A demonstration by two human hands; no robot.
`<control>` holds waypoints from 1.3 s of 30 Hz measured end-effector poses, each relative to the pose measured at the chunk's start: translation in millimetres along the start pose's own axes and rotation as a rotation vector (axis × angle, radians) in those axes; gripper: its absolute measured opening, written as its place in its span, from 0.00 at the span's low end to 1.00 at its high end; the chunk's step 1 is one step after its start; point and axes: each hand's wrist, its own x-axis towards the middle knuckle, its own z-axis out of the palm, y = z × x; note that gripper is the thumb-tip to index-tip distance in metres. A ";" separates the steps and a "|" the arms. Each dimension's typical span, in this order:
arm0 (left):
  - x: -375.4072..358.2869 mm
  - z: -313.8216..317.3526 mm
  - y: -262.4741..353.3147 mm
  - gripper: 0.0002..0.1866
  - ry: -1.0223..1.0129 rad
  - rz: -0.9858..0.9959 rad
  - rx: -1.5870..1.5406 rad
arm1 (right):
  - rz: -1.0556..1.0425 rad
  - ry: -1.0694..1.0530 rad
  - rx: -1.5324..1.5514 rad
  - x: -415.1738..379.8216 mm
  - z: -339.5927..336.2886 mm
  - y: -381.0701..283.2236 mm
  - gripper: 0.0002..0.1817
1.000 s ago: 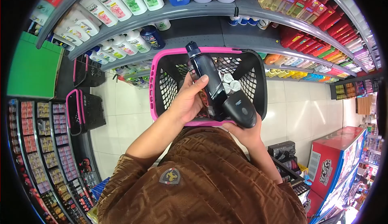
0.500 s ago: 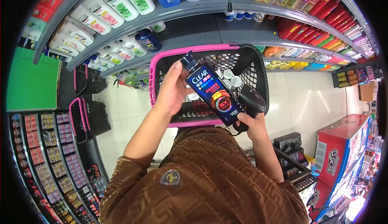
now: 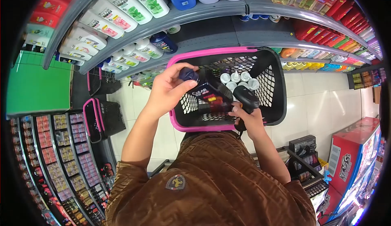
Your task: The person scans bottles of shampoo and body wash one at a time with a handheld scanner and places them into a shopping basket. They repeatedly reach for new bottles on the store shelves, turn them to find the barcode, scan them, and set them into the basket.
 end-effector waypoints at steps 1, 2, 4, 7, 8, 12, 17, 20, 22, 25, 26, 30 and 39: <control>3.7 -2.3 1.4 0.22 0.013 0.043 0.150 | 0.077 0.085 0.052 2.9 2.9 5.6 0.17; 8.3 -5.8 1.7 0.22 0.024 0.086 0.300 | 0.152 0.172 0.106 5.5 5.4 12.5 0.17; 24.9 -23.1 -10.2 0.22 0.060 0.141 0.395 | 0.174 0.217 0.127 4.5 -0.4 37.0 0.14; 65.9 -60.5 -37.4 0.24 0.156 0.557 0.845 | 0.188 0.356 0.096 -2.6 -8.5 67.5 0.09; 79.2 -71.1 -44.6 0.24 0.160 0.622 0.886 | 0.192 0.362 0.095 -4.2 -8.3 71.8 0.09; 131.8 -107.2 -72.0 0.22 0.172 0.690 0.941 | 0.146 0.434 0.116 -7.5 -6.8 87.8 0.06; 180.3 -129.3 -111.5 0.20 0.055 0.554 0.993 | 0.061 0.453 0.080 -13.1 -2.7 91.8 0.04; 196.2 -139.8 -134.1 0.22 0.015 0.475 1.050 | 0.062 0.487 0.034 -12.6 -1.0 92.5 0.06; 211.0 -146.0 -142.3 0.23 0.108 0.438 1.077 | 0.059 0.507 0.026 -12.1 -2.0 94.4 0.05; 226.9 -162.3 -149.5 0.32 0.064 0.383 1.164 | 0.072 0.527 0.014 -14.0 -1.6 97.3 0.06; 229.5 -164.6 -150.5 0.32 0.062 0.389 1.161 | 0.072 0.540 0.011 -12.3 -1.4 96.5 0.07; 247.5 -172.6 -160.9 0.33 0.157 0.464 1.331 | 0.040 0.545 0.005 -12.8 1.4 94.1 0.09; 261.1 -177.5 -163.3 0.30 0.227 0.357 1.383 | 0.062 0.584 -0.028 -11.1 3.8 92.2 0.09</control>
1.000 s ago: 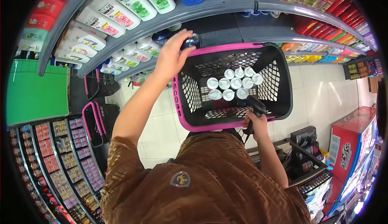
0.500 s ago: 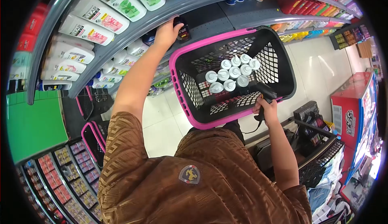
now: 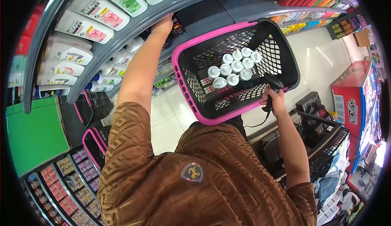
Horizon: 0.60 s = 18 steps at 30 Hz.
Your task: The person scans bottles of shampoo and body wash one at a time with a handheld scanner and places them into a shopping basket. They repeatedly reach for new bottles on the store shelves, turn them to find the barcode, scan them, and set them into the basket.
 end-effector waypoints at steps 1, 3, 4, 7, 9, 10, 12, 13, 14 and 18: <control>1.9 3.2 -2.1 0.29 0.033 -0.053 -0.032 | -0.002 0.004 0.001 -0.8 1.3 -1.5 0.09; 7.3 8.6 -7.6 0.27 0.066 -0.097 -0.067 | 0.017 0.019 0.005 -3.8 3.6 -5.4 0.09; 10.8 10.2 -11.9 0.26 0.038 -0.127 -0.086 | 0.015 0.025 0.009 -3.8 4.0 -6.2 0.09; 12.6 9.8 -5.9 0.25 0.032 -0.177 -0.133 | 0.018 0.044 0.000 -2.9 4.3 -5.5 0.09; 9.8 11.6 -6.5 0.25 0.053 -0.203 -0.157 | 0.031 0.042 -0.020 -2.3 3.5 -5.1 0.10; 14.6 14.9 -8.2 0.25 0.061 -0.197 -0.127 | 0.040 0.042 -0.005 -2.8 4.0 -5.8 0.10; 17.0 6.1 0.2 0.26 0.068 -0.249 -0.116 | 0.040 0.046 -0.001 -3.9 5.5 -6.9 0.10; 21.0 -0.4 2.5 0.26 0.068 -0.247 -0.117 | 0.039 0.051 0.002 -3.6 5.5 -7.3 0.10; 22.2 -6.3 4.9 0.25 0.065 -0.205 -0.116 | 0.041 0.045 -0.001 -0.9 2.4 -4.1 0.10; 22.5 -7.6 4.1 0.25 0.057 -0.146 -0.092 | 0.018 0.064 0.004 -2.5 4.9 -4.3 0.10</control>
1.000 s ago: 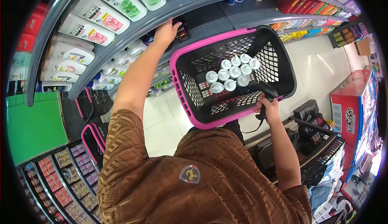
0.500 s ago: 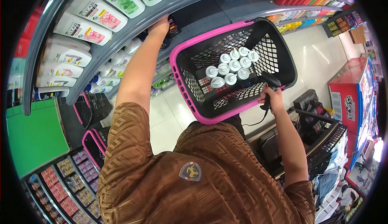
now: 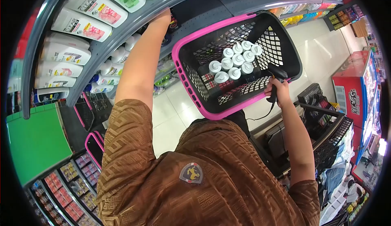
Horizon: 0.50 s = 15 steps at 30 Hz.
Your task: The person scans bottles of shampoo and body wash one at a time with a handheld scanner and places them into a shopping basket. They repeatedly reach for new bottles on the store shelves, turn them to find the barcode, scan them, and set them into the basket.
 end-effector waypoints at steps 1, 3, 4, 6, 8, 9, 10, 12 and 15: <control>4.2 1.1 1.1 0.25 -0.003 0.010 0.010 | 0.000 0.001 -0.001 -0.5 0.3 -0.2 0.10; 4.8 2.2 1.1 0.25 -0.006 0.030 0.032 | -0.005 0.012 0.003 -1.3 1.4 -0.9 0.10; 3.7 2.3 1.8 0.25 -0.005 0.041 0.042 | -0.009 0.013 0.004 -1.0 1.6 -0.8 0.10; 0.0 0.8 0.1 0.24 0.000 0.070 0.060 | -0.004 0.013 0.016 0.3 0.7 0.1 0.10; -0.8 -2.1 -4.4 0.24 0.003 0.100 0.080 | -0.002 0.014 0.015 0.2 -0.1 1.4 0.10; -1.6 -2.1 -3.6 0.24 0.005 0.110 0.090 | 0.004 0.008 0.008 0.7 -0.1 1.0 0.10; -2.4 -3.1 -4.5 0.24 0.009 0.118 0.101 | -0.002 0.006 0.005 1.5 0.0 0.6 0.10; -4.7 -4.3 -6.6 0.24 0.016 0.130 0.122 | -0.014 0.005 0.017 0.6 0.9 0.8 0.10; -6.7 -4.2 -9.0 0.23 0.017 0.145 0.150 | 0.006 0.007 0.006 -0.4 1.9 -2.0 0.10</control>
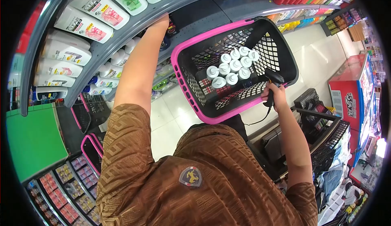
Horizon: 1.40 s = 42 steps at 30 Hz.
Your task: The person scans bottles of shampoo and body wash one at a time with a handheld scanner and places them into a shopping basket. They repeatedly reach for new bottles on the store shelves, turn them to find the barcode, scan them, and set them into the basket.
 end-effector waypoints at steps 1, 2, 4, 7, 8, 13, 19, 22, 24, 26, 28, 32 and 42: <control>-0.2 0.6 -0.6 0.23 -0.001 0.004 0.008 | 0.001 0.005 0.010 0.0 0.4 0.1 0.10; 1.1 1.7 0.4 0.23 -0.003 0.008 0.016 | 0.000 0.004 0.002 0.3 0.0 0.5 0.10; -1.1 0.7 2.3 0.23 -0.003 0.016 0.032 | 0.007 -0.017 0.023 0.2 -0.5 -0.1 0.09; -6.2 -2.9 2.7 0.23 0.008 0.030 0.060 | 0.001 -0.014 0.016 1.0 -0.3 -0.2 0.10; -10.2 -3.4 4.0 0.23 0.011 0.037 0.069 | 0.010 -0.010 0.010 1.4 -1.6 1.0 0.10; -17.3 -6.0 15.7 0.22 0.024 0.083 0.106 | 0.020 -0.047 0.019 3.4 -5.7 2.7 0.10; -108.7 -52.0 118.6 0.12 0.139 0.504 -0.509 | 0.041 -0.125 0.078 5.8 -12.6 3.8 0.09; -174.8 -21.3 178.7 0.11 -0.571 0.171 -0.866 | 0.079 -0.166 0.107 6.3 -19.6 6.1 0.10; -215.3 21.8 209.7 0.17 -0.877 0.074 -0.880 | 0.089 -0.205 0.149 8.5 -21.2 3.0 0.11; -241.6 53.1 238.3 0.21 -1.065 0.082 -0.728 | 0.146 -0.242 0.218 9.8 -25.4 -2.1 0.09; -255.9 82.6 262.4 0.28 -1.230 0.116 -0.684 | 0.138 -0.279 0.328 9.0 -29.7 -8.9 0.07; -269.2 115.7 311.3 0.32 -1.199 0.061 -0.619 | 0.064 -0.334 0.268 8.1 -59.9 -20.9 0.07; -281.6 137.1 332.2 0.28 -1.142 -0.225 -0.689 | 0.061 -0.428 0.154 25.0 -116.8 -57.4 0.06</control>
